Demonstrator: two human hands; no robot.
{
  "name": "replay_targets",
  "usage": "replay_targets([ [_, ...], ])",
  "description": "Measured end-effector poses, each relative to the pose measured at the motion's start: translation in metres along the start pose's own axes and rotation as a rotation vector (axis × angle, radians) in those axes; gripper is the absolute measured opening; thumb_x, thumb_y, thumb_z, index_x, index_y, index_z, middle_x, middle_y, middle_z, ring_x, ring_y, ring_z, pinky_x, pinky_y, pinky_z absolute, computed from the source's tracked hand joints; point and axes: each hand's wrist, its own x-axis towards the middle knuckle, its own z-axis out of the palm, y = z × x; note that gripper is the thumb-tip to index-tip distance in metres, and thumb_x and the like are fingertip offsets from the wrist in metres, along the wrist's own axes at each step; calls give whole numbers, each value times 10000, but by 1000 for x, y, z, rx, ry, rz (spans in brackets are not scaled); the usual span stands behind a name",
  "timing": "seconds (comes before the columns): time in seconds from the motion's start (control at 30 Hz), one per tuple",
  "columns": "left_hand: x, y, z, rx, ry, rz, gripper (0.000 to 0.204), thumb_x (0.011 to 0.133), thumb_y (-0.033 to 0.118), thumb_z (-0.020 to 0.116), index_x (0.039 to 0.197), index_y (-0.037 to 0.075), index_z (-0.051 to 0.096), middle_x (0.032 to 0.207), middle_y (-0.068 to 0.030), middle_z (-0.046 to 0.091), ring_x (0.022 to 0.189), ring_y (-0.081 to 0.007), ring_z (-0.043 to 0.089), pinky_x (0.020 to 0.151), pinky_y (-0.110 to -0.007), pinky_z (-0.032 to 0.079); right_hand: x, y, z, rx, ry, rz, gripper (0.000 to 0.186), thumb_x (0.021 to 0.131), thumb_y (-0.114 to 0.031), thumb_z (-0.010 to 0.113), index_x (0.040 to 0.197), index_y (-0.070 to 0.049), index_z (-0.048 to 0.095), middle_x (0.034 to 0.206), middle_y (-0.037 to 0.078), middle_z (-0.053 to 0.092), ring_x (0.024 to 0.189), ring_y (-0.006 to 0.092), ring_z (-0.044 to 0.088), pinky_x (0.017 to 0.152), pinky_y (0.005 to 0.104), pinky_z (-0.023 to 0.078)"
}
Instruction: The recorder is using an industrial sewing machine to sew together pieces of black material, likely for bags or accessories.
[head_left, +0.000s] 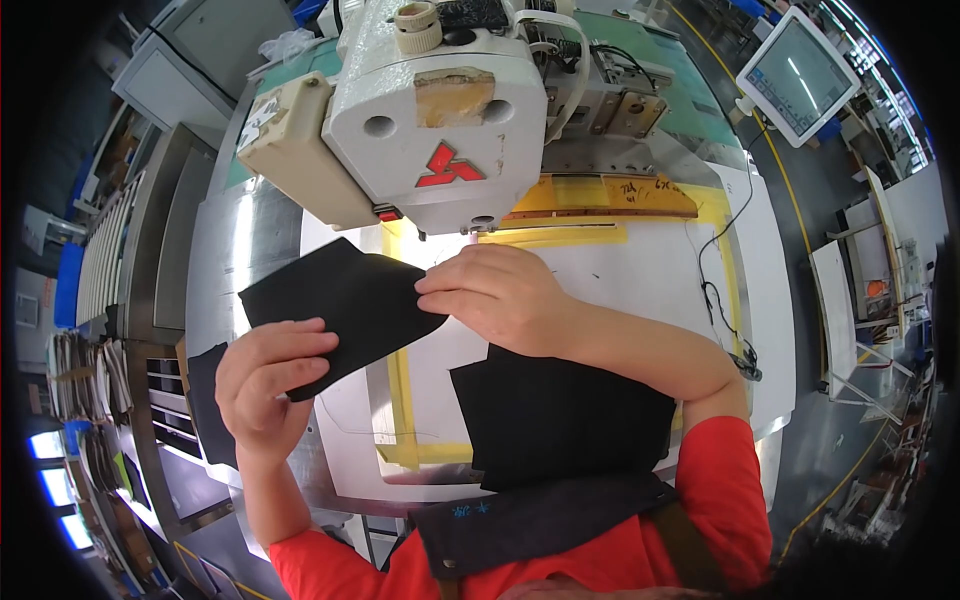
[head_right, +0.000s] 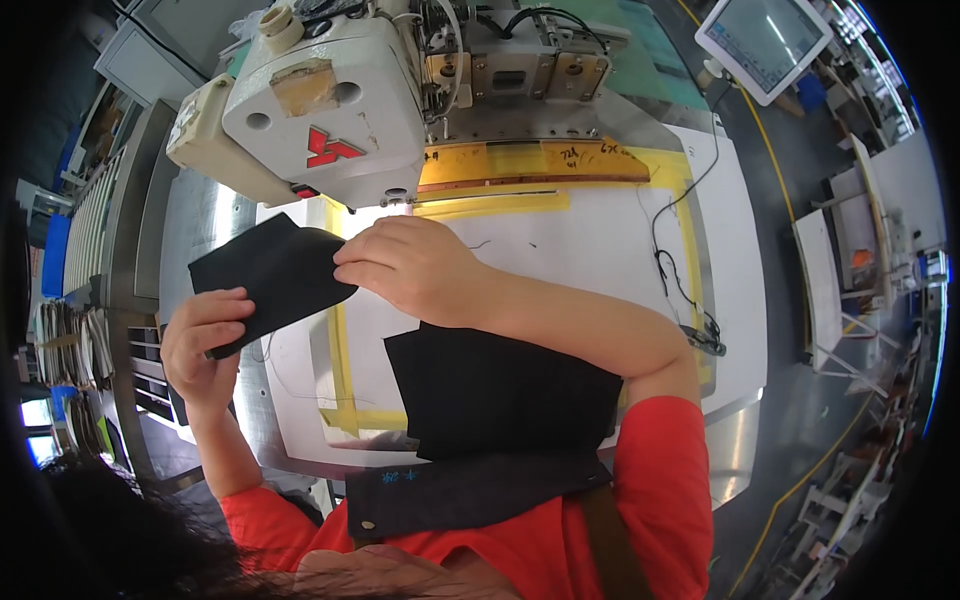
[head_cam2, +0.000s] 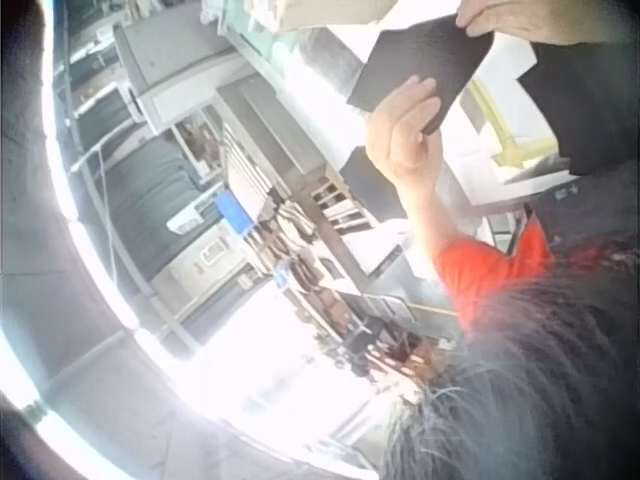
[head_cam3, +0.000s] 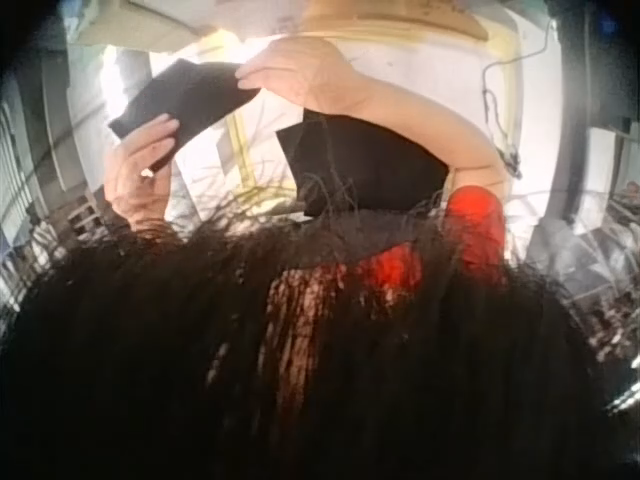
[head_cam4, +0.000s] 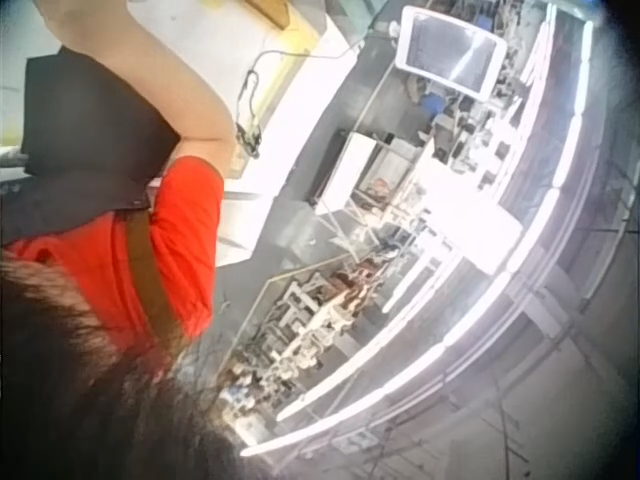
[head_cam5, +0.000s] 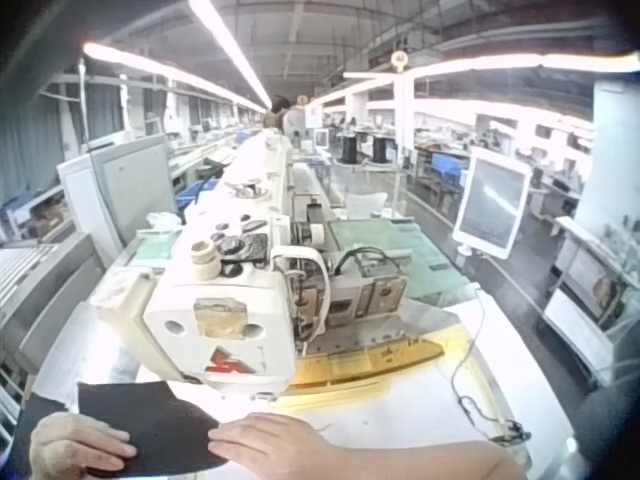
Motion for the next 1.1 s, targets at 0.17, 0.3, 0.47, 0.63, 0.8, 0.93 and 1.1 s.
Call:
replay_targets([
  [0.17,-45,-25,35,120,-286,-374,233,635,-101,678,803,42,605,933,-56,707,972,-245,675,805,-361,519,-29,34,33,-205,-300,-66,207,804,-107,606,997,-75,673,1095,29,644,1054,196,618,860,340,510],
  [0.3,-49,-34,54,191,-310,-403,245,644,-85,686,836,49,614,961,-54,697,1021,-242,653,842,-373,506,-34,45,29,-337,-355,-126,220,810,-122,599,1014,-73,666,1120,44,636,1081,196,610,877,335,510],
  [0.47,-21,-13,78,121,-363,-229,352,682,31,765,994,75,608,1144,-77,618,1127,-297,595,944,-433,474,-69,49,-26,-588,-335,37,258,792,-117,629,1036,-35,652,1138,76,624,1072,237,613,872,344,516],
  [0.63,7,9,126,-70,-500,-61,441,742,165,767,1137,83,590,1272,-102,553,1221,-303,528,1015,-439,429,-105,44,-76,-765,-405,365,358,787,-113,647,1128,-8,616,1206,111,592,1123,271,581,901,373,498],
  [0.8,27,-6,174,62,-604,8,661,767,288,735,1344,84,483,1484,-146,369,1365,-345,355,1113,-465,313,-112,-2,-106,-635,-465,594,489,824,-182,657,1270,-20,539,1376,137,485,1295,309,448,1032,460,392],
  [0.93,27,-13,183,67,-576,16,690,754,279,743,1353,65,475,1481,-166,366,1359,-351,365,1111,-462,315,-155,-39,-151,-700,-526,835,504,846,-182,643,1316,-57,510,1439,107,430,1362,311,367,1092,498,298],
  [1.1,35,-10,191,59,-571,-10,633,795,365,711,1323,75,517,1466,-164,392,1316,-352,417,1099,-472,324,-223,-92,-199,-838,-282,1084,475,872,-108,575,1335,-37,500,1440,133,434,1369,339,353,1099,473,278],
])
